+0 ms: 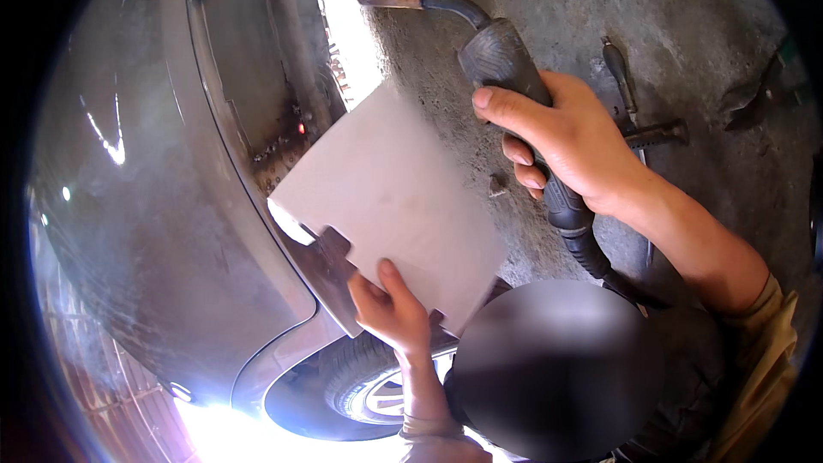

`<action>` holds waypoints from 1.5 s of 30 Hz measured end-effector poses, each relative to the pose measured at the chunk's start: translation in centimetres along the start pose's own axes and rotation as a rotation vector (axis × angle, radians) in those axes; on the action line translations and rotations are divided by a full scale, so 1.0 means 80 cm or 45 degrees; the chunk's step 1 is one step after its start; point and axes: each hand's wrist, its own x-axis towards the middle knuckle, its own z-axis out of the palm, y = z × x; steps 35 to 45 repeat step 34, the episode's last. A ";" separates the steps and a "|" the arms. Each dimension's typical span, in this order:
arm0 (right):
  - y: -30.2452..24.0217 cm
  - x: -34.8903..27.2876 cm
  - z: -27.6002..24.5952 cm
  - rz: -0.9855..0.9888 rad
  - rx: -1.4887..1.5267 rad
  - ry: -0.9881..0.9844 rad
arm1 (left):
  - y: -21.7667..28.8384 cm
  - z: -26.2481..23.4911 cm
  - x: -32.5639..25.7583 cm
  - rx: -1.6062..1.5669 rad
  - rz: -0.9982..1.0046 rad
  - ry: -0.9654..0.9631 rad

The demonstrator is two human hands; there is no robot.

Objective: The person welds a section of a car's body panel using a handheld welding torch while holding a white sheet as a shield. They periodically stop to tap the weld with a hammer to remove slag or check the joint.

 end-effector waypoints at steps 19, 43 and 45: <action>-0.023 -0.021 -0.008 -0.092 -0.007 0.085 | -0.001 -0.004 0.013 0.367 -0.128 -0.094; -0.036 -0.028 0.017 -0.056 -0.086 0.131 | -0.063 -0.047 -0.027 0.063 0.294 0.205; -0.036 -0.028 0.017 -0.056 -0.086 0.131 | -0.063 -0.047 -0.027 0.063 0.294 0.205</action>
